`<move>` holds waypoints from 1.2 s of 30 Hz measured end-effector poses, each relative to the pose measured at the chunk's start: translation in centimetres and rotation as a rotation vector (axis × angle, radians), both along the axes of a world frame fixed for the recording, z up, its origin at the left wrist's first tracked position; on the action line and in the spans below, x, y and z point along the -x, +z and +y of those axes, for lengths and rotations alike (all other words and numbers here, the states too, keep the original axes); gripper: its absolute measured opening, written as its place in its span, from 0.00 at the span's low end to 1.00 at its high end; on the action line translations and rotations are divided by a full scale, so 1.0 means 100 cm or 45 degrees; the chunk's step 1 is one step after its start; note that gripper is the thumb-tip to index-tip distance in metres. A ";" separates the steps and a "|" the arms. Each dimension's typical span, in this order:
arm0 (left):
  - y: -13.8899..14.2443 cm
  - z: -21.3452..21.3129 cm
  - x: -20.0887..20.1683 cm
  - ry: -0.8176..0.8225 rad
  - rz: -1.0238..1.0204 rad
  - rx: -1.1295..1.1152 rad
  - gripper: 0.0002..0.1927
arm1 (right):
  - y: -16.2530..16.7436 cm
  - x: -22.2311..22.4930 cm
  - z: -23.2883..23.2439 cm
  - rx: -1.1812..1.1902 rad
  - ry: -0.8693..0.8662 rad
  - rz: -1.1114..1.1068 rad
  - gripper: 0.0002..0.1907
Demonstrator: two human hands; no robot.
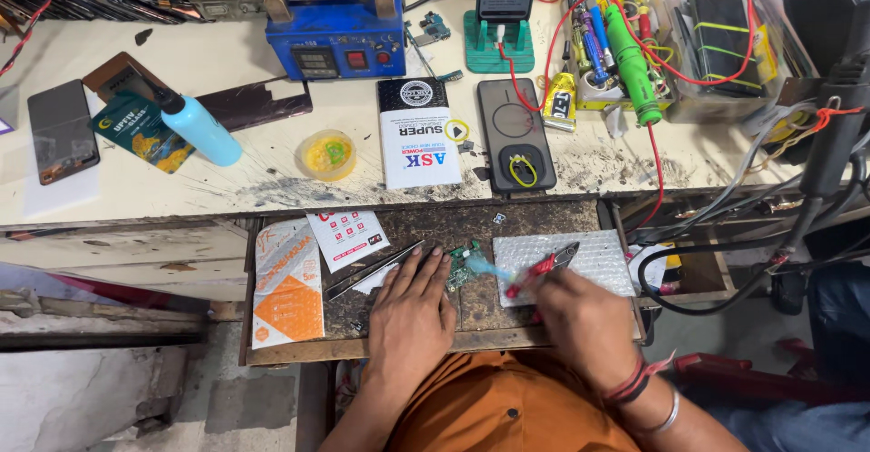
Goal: The person cleans a small green circuit board with a toothbrush, then uses a soldering iron and tweezers to apply solder to specific points on the board. The person holds the board steady with one hand while manipulating the soldering iron with the other.
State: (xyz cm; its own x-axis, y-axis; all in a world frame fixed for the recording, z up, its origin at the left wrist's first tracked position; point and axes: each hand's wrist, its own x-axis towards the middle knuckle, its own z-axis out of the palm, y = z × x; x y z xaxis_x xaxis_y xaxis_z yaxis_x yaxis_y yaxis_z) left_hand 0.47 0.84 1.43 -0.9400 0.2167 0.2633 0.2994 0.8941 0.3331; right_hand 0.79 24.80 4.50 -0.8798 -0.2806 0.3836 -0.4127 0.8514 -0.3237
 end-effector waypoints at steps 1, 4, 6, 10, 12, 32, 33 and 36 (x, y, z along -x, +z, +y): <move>0.000 0.000 0.000 0.005 -0.008 -0.004 0.27 | 0.001 0.000 0.000 0.013 0.082 0.032 0.13; 0.001 0.000 0.001 -0.002 -0.020 0.001 0.27 | 0.003 0.002 -0.001 0.051 0.128 0.041 0.14; 0.001 0.000 0.000 -0.001 -0.013 0.002 0.27 | 0.004 0.004 0.000 0.047 -0.071 -0.072 0.15; 0.001 0.000 -0.001 0.007 -0.020 -0.005 0.26 | 0.003 0.000 -0.002 0.036 0.160 0.063 0.11; 0.001 0.001 0.000 0.005 -0.009 0.004 0.26 | 0.004 0.000 -0.003 0.022 0.071 -0.014 0.12; 0.005 -0.002 -0.002 0.010 0.064 -0.044 0.26 | 0.012 -0.001 -0.009 0.078 0.100 0.076 0.10; 0.005 -0.002 -0.003 0.010 0.059 -0.054 0.25 | 0.012 -0.003 -0.009 0.085 0.165 0.094 0.09; 0.005 -0.002 -0.003 0.001 0.017 -0.043 0.27 | 0.009 -0.005 -0.008 0.061 0.189 0.061 0.06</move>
State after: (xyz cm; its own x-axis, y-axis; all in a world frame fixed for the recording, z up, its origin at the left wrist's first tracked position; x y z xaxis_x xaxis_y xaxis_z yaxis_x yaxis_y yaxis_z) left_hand 0.77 0.64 1.97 -0.9365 0.2068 0.2832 0.3035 0.8826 0.3590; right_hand 1.30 23.99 5.37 -0.8101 -0.3868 0.4405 -0.5491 0.7638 -0.3392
